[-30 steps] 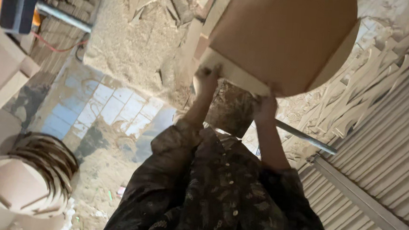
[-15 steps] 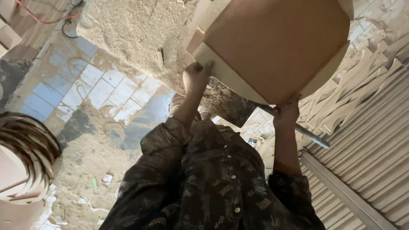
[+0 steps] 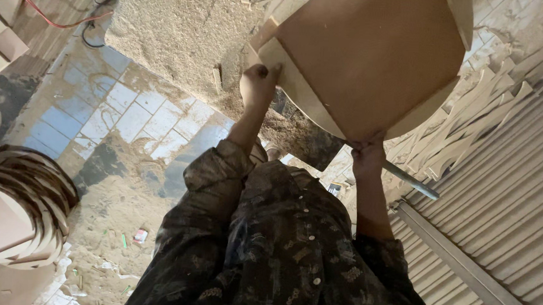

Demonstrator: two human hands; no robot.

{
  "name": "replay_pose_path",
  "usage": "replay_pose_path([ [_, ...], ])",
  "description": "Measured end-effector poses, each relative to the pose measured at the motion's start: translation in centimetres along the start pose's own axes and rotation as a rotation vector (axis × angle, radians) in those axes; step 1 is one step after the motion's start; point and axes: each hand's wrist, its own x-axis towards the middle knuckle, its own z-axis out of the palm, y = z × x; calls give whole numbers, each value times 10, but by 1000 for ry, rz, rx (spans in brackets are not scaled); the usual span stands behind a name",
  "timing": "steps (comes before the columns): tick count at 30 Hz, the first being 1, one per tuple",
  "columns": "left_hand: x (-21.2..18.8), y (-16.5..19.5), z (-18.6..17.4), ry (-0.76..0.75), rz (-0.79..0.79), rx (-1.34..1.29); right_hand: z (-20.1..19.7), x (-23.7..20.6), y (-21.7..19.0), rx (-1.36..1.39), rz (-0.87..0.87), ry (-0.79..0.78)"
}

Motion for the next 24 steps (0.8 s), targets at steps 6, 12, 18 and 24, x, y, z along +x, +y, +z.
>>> replay_pose_path([
  [6, -9, 6, 10, 48, -24, -110, 4, -6, 9, 142, 57, -75],
  [12, -31, 10, 23, -64, -6, -232, -1, -8, 20, 107, 91, -21],
  [18, -39, 14, 33, 4, 36, -205, -1, -1, 25, 181, 114, -96],
  [24, -36, 16, 37, 30, 50, -296, -1, 0, 24, 165, 132, -156],
])
